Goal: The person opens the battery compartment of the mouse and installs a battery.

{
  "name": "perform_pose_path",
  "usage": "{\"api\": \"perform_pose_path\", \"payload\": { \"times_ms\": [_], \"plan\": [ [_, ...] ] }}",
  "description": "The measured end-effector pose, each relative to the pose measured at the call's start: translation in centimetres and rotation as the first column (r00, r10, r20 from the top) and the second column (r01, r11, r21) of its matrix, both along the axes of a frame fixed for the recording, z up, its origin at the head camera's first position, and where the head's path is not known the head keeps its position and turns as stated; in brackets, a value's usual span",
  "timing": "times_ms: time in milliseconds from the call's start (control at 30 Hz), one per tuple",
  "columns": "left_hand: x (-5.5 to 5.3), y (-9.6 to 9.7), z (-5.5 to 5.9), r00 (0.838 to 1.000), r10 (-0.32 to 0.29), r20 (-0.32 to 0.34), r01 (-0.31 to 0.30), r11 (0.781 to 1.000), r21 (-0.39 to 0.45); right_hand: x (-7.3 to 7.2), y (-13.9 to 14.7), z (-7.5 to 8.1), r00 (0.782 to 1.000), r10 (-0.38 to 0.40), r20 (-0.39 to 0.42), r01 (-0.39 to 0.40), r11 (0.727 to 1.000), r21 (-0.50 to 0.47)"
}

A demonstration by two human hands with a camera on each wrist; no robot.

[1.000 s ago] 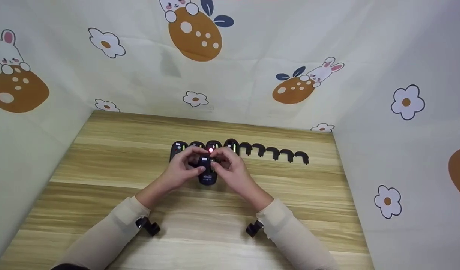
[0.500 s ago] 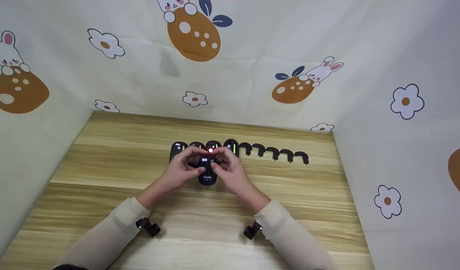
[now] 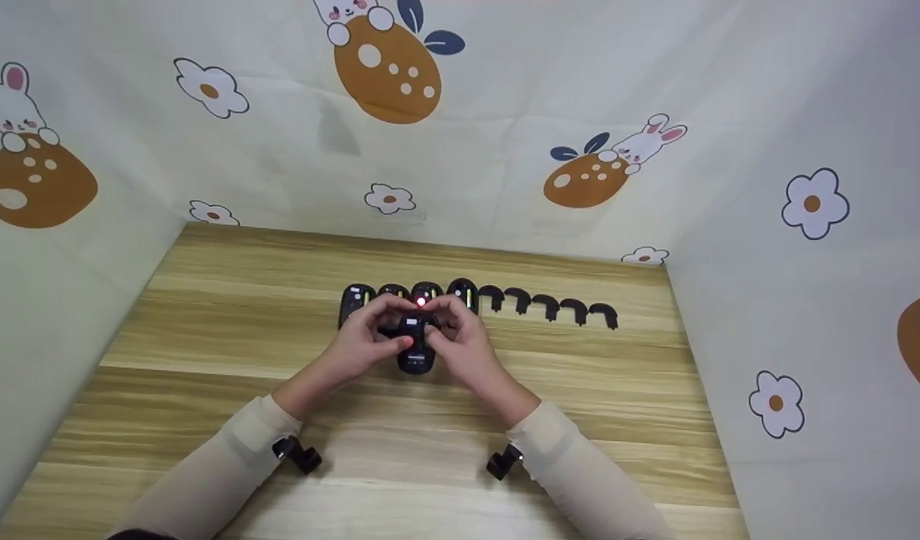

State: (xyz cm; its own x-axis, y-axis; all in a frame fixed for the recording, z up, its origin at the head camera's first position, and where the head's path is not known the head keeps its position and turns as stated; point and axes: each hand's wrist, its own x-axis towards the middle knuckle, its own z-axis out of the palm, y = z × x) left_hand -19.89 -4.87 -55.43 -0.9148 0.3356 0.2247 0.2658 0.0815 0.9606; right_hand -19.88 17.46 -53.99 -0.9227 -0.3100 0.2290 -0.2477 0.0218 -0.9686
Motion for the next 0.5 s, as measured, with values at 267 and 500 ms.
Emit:
{"api": "perform_pose_path", "payload": {
  "times_ms": [267, 500],
  "plan": [
    [-0.1, -0.3, 0.0, 0.998, -0.028, 0.056, 0.025, 0.998, 0.055, 0.0, 1.1, 0.4, 0.99, 0.076, -0.12, -0.056, 0.985, 0.162],
    [-0.3, -0.5, 0.1, 0.999, -0.022, 0.034, 0.019, 0.997, 0.079, 0.2, 1.9, 0.7, 0.945, 0.222, -0.24, -0.127, 0.926, 0.356]
  ]
}}
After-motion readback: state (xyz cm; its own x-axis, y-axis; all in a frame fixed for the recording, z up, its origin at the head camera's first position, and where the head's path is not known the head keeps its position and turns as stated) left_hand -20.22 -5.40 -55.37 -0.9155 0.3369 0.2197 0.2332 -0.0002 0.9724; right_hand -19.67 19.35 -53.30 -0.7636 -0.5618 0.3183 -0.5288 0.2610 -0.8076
